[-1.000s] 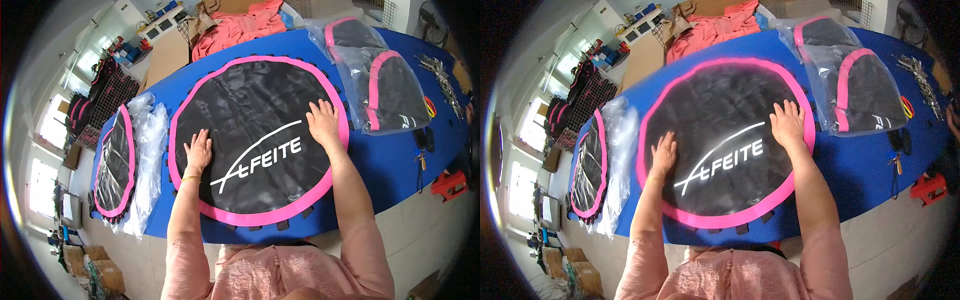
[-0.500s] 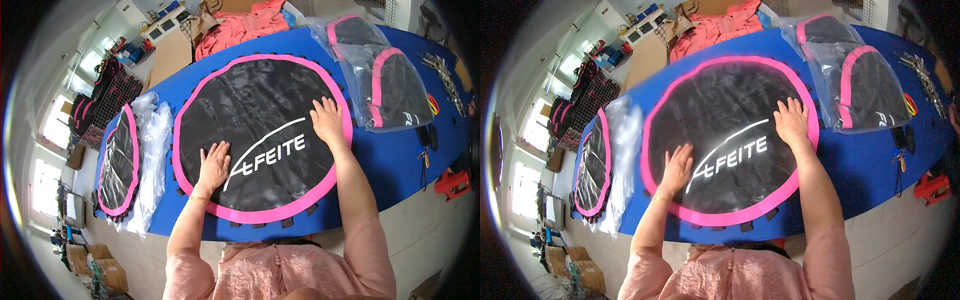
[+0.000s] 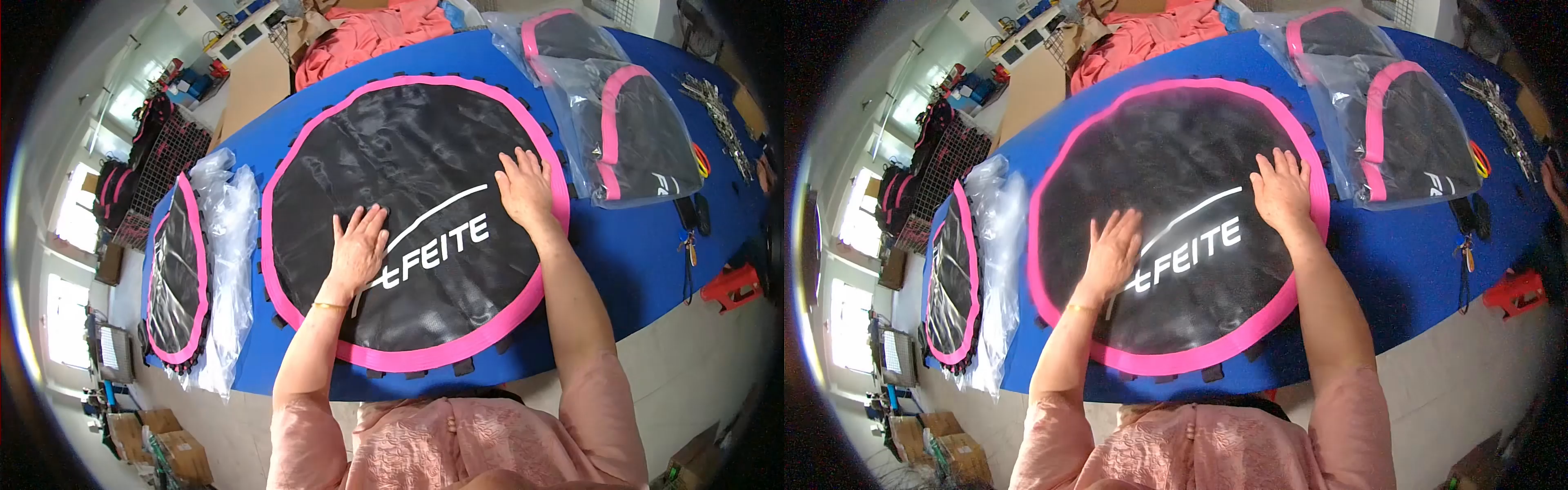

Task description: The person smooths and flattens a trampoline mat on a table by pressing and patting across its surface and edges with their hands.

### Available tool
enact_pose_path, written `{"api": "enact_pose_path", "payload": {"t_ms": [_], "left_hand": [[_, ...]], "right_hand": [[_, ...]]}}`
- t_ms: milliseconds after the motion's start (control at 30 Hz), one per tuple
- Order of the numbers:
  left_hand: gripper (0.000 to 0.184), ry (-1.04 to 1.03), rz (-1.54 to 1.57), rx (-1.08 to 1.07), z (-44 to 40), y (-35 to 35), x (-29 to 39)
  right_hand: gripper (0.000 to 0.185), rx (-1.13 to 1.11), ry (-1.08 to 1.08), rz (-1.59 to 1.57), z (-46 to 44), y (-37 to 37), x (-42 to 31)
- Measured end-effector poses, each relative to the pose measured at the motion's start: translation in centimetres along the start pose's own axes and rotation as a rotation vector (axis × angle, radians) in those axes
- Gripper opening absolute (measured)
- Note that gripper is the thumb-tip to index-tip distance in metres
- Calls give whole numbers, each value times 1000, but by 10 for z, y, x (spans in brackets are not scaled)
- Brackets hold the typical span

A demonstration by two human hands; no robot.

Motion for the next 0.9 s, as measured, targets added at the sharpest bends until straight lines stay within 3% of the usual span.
{"api": "enact_pose_path", "payload": {"t_ms": [400, 700, 900], "left_hand": [[43, 81, 0, 38, -79, -48, -14], [43, -105, 17, 23, -33, -13, 34], [52, -189, 107, -31, 30, 29, 94]], "right_hand": [[42, 54, 2, -38, -2, 5, -3], [42, 63, 15, -26, -2, 4, -2], [41, 101, 38, -22, -1, 4, -2]]}}
Point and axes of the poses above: each hand's wrist, its own z-axis away from the middle knuckle, its own y-axis out of the back of the hand, x = y × z, the point moved 9 cm from there along -z, towards the middle knuckle, and after that the axes turned 12 degrees about x, right-handed, at the moved point
